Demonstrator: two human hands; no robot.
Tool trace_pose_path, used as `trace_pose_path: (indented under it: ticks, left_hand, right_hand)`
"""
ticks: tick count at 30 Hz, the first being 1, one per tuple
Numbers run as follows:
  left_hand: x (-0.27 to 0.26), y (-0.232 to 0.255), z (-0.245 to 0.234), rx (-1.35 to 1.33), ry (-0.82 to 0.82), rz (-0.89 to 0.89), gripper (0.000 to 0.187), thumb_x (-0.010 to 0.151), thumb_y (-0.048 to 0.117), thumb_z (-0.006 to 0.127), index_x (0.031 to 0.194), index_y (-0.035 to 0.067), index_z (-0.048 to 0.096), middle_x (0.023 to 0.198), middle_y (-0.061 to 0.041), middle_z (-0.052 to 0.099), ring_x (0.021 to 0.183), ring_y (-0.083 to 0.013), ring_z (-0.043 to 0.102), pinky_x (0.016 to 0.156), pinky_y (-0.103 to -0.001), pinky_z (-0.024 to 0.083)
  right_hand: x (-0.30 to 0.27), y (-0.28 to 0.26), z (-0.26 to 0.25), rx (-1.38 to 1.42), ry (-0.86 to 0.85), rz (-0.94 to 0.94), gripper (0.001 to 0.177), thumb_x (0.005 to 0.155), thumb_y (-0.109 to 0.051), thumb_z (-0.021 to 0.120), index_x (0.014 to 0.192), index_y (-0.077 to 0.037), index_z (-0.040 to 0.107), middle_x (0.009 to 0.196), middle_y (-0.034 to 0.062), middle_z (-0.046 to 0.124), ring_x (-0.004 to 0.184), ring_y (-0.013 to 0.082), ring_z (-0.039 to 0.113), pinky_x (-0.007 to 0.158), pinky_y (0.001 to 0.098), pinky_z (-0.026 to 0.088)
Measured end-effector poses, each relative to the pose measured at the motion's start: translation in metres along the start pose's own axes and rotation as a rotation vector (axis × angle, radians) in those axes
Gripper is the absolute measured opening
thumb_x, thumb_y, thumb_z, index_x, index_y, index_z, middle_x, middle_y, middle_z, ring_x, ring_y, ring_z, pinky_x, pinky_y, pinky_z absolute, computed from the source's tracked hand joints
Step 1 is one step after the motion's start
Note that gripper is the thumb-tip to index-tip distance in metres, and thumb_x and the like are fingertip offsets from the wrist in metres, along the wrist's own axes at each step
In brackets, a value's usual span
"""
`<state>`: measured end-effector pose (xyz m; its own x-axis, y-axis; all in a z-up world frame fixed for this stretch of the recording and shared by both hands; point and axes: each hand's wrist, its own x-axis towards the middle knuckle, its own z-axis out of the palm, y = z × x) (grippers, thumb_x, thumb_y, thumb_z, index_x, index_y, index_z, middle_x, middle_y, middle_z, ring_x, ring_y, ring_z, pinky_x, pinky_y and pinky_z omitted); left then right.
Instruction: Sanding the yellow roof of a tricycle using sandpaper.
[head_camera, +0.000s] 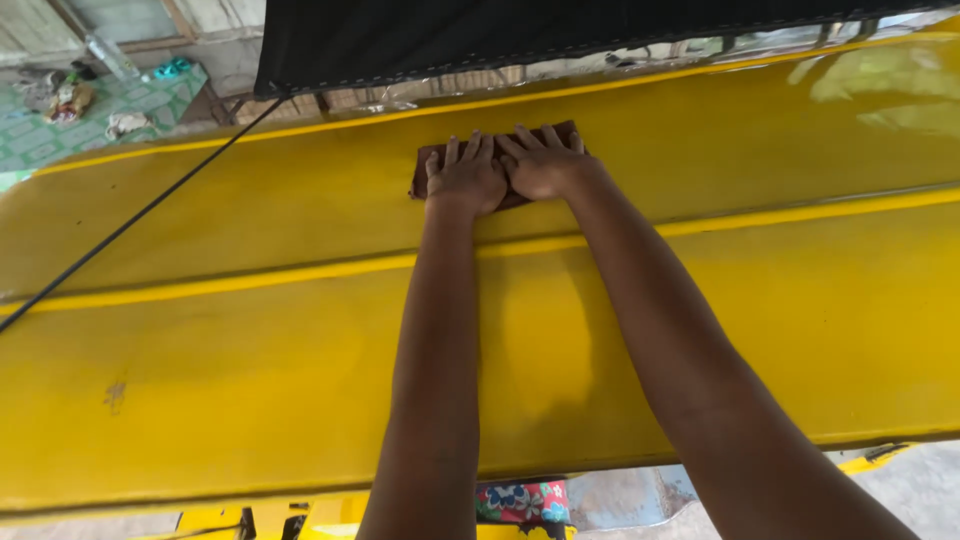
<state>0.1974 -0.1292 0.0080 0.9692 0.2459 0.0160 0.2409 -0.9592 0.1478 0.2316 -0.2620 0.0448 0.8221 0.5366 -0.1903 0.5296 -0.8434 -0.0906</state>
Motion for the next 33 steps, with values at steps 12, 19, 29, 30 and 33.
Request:
trace_pose_path:
  ticks: [12,19,29,30,33]
  left_hand:
    - [-0.064,0.013,0.007,-0.046,0.032,0.043,0.067,0.101,0.040,0.031,0.165,0.025,0.018,0.174,0.006,0.010,0.159,-0.0279,0.010,0.126,-0.058,0.009]
    - [-0.155,0.031,0.014,-0.068,0.110,0.065,0.062,0.104,0.042,0.026,0.164,0.026,0.022,0.173,0.005,0.014,0.160,-0.0286,0.011,0.126,-0.058,0.008]
    - [-0.267,0.054,0.086,-0.085,0.446,0.271,0.061,0.102,0.040,0.035,0.161,0.024,0.032,0.172,0.000,0.017,0.158,-0.0311,0.011,0.123,-0.062,0.006]
    - [-0.271,0.056,0.088,-0.078,0.467,0.286,0.061,0.103,0.040,0.036,0.161,0.024,0.033,0.172,0.000,0.017,0.158,-0.0308,0.012,0.123,-0.062,0.007]
    - [-0.279,0.064,0.096,-0.063,0.482,0.303,0.061,0.102,0.040,0.037,0.161,0.024,0.033,0.172,-0.001,0.017,0.158,-0.0309,0.013,0.123,-0.062,0.007]
  right_hand:
    - [-0.079,-0.013,0.015,-0.064,0.044,0.053,0.069,0.103,-0.041,0.030,0.165,-0.038,0.000,0.174,-0.0062,-0.008,0.160,0.0304,-0.008,0.128,0.0604,-0.004]
    - [-0.147,-0.015,0.056,-0.045,0.205,0.056,0.061,0.104,-0.046,0.022,0.164,-0.038,0.016,0.175,-0.0061,0.006,0.162,0.0274,0.006,0.128,0.0619,0.004]
    - [-0.266,-0.008,0.145,-0.013,0.500,0.052,0.062,0.104,-0.048,0.028,0.163,-0.032,0.021,0.174,0.0032,0.006,0.157,0.0391,0.007,0.120,0.0682,0.002]
    - [-0.273,-0.007,0.148,-0.026,0.528,0.052,0.062,0.104,-0.047,0.028,0.164,-0.032,0.021,0.174,0.0030,0.006,0.157,0.0392,0.007,0.121,0.0679,0.003]
    - [-0.286,-0.004,0.154,-0.018,0.525,0.080,0.061,0.105,-0.047,0.027,0.164,-0.033,0.020,0.174,0.0019,0.005,0.157,0.0388,0.006,0.121,0.0671,0.003]
